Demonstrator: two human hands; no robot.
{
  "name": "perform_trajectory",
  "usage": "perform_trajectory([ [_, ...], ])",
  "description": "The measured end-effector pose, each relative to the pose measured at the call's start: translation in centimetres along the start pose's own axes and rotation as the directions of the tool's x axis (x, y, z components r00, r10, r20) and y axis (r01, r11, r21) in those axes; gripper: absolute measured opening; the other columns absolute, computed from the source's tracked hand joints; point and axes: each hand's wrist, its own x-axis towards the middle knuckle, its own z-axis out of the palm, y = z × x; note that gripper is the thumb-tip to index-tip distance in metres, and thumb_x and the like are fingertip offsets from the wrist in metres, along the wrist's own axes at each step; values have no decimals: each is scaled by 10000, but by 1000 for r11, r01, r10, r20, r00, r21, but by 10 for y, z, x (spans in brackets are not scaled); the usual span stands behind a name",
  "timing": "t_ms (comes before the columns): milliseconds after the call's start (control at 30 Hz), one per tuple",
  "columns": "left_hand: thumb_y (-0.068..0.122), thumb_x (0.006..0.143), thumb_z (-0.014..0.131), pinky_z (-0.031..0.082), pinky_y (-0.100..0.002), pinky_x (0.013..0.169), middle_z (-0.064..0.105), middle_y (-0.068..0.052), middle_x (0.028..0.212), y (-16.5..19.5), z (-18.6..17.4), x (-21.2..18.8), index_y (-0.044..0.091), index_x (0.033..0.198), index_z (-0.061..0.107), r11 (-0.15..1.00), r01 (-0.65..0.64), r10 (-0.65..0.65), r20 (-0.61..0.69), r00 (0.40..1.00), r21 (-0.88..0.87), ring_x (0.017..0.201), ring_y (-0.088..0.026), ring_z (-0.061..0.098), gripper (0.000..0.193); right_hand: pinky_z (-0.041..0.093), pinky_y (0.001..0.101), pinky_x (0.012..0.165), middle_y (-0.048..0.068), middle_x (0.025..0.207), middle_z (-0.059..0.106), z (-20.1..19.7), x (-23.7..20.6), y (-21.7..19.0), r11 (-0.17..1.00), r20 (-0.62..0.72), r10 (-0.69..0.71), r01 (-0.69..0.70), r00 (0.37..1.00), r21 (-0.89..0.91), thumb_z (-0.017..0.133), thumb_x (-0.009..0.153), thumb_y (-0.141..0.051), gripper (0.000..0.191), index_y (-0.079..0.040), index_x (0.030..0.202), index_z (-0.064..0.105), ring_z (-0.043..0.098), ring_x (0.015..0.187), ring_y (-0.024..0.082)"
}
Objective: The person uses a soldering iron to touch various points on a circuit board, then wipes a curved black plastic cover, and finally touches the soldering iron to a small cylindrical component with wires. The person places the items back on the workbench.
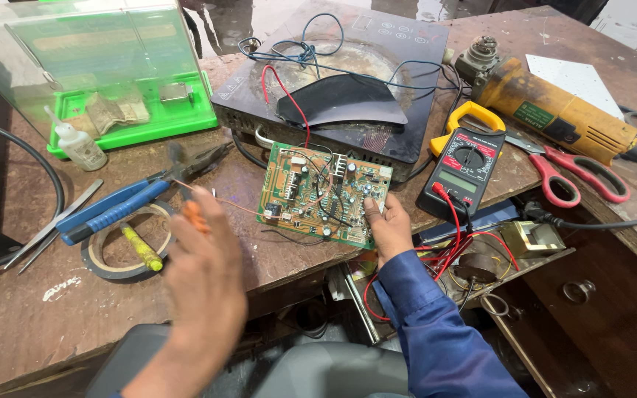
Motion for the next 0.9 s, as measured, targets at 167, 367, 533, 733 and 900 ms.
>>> perform_trajectory([
  [167,-183,925,529,504,-490,727,416,-332,1216,-57,-11,26,-52,1587,186,920,-121,23,-258,966,-373,991,-409,535,757,539,287,896,94,1163,741,5,-4,-4,1000,10,-13,13,1000,17,612,1013,-101,270,9,1260,616,690,1003,144],
  [367,-147,980,443,510,-445,873,473,-265,1252,-105,-27,33,-61,1492,226,970,-15,-63,-305,950,-244,1036,-356,558,562,531,280,907,86,1160,741,8,-6,-4,1000,3,-11,11,1000,9,606,1013,-97,261,2,1255,617,686,1010,138],
  [533,-16,1019,513,526,-444,819,613,-227,1160,-103,-44,39,-40,1411,383,945,46,-120,-211,970,-325,962,-367,647,414,527,278,902,85,1153,740,8,-4,-1,1000,14,-26,26,1000,8,614,1013,-100,260,6,1251,619,680,1001,133],
  [733,184,923,650,521,-514,507,710,-189,868,1,-31,9,26,1469,445,741,-67,71,-22,997,-668,596,-410,664,605,530,283,897,82,1149,739,7,-4,-2,1000,30,-4,3,1000,18,618,1009,-118,271,2,1252,617,682,996,133],
  [900,188,952,607,541,-433,498,663,-127,747,23,-2,-24,-26,1339,514,699,-248,406,87,910,-670,581,-314,684,452,525,281,928,74,1183,727,4,-5,1,999,52,-29,27,998,43,623,1013,-125,288,-4,1274,609,673,1039,129],
])
